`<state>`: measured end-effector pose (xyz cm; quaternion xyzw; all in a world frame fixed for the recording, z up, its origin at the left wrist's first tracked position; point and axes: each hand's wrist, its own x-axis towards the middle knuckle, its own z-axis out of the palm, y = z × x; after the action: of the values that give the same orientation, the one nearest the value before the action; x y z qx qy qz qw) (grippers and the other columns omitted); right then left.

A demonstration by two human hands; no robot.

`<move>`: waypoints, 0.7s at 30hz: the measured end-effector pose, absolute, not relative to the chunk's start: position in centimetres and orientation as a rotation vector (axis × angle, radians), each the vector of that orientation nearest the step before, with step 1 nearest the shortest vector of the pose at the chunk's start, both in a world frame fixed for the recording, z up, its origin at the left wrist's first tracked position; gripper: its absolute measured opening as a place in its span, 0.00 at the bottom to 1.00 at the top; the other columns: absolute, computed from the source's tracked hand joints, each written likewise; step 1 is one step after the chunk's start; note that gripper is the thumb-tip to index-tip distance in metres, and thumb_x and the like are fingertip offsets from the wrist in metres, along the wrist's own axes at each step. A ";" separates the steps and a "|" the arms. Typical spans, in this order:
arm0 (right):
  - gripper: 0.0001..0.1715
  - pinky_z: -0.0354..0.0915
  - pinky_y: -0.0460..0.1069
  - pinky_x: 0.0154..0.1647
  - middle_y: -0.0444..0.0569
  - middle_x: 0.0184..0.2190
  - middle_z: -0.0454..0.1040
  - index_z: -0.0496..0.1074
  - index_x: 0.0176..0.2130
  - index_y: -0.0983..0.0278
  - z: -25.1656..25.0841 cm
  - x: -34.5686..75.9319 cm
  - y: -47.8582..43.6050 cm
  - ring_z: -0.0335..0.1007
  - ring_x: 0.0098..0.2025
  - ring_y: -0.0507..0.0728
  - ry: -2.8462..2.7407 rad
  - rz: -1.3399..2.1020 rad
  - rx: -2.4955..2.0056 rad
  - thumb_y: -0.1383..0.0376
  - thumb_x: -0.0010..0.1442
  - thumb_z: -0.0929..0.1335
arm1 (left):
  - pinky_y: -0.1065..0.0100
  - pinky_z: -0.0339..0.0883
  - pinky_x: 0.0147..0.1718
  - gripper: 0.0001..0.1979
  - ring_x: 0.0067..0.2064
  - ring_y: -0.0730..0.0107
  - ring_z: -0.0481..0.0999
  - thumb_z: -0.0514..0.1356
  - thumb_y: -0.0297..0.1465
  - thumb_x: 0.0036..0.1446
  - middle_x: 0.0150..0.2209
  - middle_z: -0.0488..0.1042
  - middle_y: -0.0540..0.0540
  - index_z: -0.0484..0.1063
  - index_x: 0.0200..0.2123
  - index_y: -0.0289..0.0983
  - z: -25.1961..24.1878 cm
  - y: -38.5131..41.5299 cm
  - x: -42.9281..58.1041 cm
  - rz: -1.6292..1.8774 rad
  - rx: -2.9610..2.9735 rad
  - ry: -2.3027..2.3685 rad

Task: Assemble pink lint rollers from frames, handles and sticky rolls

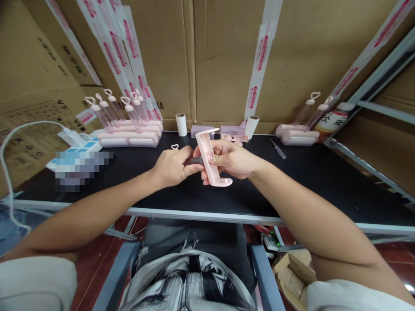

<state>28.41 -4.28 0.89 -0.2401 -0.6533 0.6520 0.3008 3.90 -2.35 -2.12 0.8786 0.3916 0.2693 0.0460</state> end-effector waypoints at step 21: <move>0.08 0.72 0.48 0.23 0.50 0.31 0.83 0.73 0.39 0.63 -1.8 29.2 1.2 0.78 0.24 0.55 -1.432 1.053 -1.371 0.64 0.74 0.71 | 0.68 0.66 0.35 0.08 0.32 0.73 0.70 0.70 0.29 0.60 0.32 0.73 0.52 0.73 0.40 0.38 -1.2 7.1 4.0 1.179 2.002 1.139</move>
<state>29.17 1.25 -1.78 -0.5505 -0.5749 0.4226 0.4335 4.05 7.05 -1.21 0.7441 0.4233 0.4385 0.2736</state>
